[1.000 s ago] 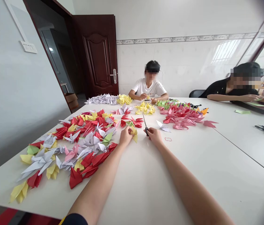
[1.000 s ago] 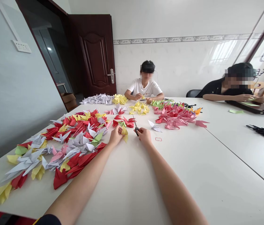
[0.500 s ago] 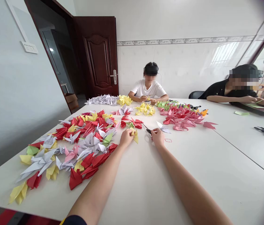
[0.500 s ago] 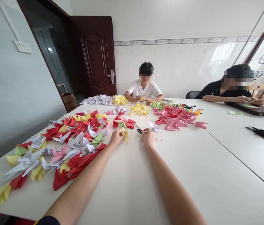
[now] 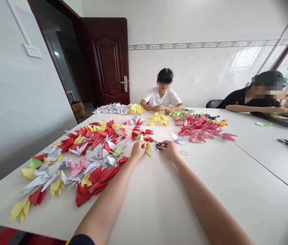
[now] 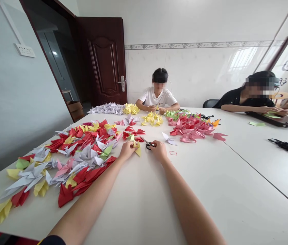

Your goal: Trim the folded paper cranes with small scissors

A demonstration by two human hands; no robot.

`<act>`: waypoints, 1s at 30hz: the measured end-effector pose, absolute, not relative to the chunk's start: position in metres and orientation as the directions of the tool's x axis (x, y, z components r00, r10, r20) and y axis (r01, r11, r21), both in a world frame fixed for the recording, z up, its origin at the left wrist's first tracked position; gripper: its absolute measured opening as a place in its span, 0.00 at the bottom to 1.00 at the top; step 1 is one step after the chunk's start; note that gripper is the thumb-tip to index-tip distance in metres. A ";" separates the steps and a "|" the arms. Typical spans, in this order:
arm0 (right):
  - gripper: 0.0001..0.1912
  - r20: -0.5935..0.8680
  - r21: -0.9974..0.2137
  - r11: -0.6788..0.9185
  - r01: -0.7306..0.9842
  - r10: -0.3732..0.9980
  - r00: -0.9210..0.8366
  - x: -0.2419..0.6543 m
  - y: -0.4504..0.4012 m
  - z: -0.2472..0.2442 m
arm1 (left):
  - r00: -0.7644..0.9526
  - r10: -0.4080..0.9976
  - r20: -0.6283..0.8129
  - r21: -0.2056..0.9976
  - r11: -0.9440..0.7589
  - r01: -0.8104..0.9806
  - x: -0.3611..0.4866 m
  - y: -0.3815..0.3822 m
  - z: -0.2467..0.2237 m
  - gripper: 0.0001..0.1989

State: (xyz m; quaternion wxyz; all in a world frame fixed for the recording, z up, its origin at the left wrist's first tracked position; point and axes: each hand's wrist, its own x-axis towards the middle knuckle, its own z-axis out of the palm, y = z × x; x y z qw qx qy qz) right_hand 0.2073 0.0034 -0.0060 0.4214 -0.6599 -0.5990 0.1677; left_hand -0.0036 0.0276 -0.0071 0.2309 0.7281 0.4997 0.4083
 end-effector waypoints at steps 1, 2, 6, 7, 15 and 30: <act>0.09 0.280 -0.757 0.091 0.647 0.940 0.196 0.208 0.003 -0.006 | 0.177 0.909 0.378 0.741 -0.412 0.530 -0.004 0.027 -0.006 0.03; 0.10 0.272 -0.764 0.109 0.635 0.948 0.164 0.210 0.002 -0.006 | 0.192 0.897 0.398 0.735 -0.438 0.518 -0.004 0.025 -0.004 0.05; 0.13 0.238 -0.863 0.160 0.478 0.966 0.106 0.215 0.002 -0.008 | 0.184 0.844 0.504 0.712 -0.526 0.465 -0.003 0.021 0.001 0.07; 0.15 0.232 -0.895 0.157 0.418 0.963 0.134 0.217 0.002 -0.009 | 0.167 0.837 0.522 0.713 -0.535 0.454 -0.002 0.020 0.001 0.06; 0.14 0.182 -0.947 0.010 0.322 0.842 0.508 0.219 0.015 -0.021 | 0.260 0.886 0.384 0.726 -0.464 0.507 0.003 0.018 0.000 0.05; 0.09 0.350 -0.788 0.105 0.606 0.887 0.301 0.182 0.114 -0.009 | 0.179 0.932 0.315 0.752 -0.360 0.552 0.004 0.017 -0.002 0.08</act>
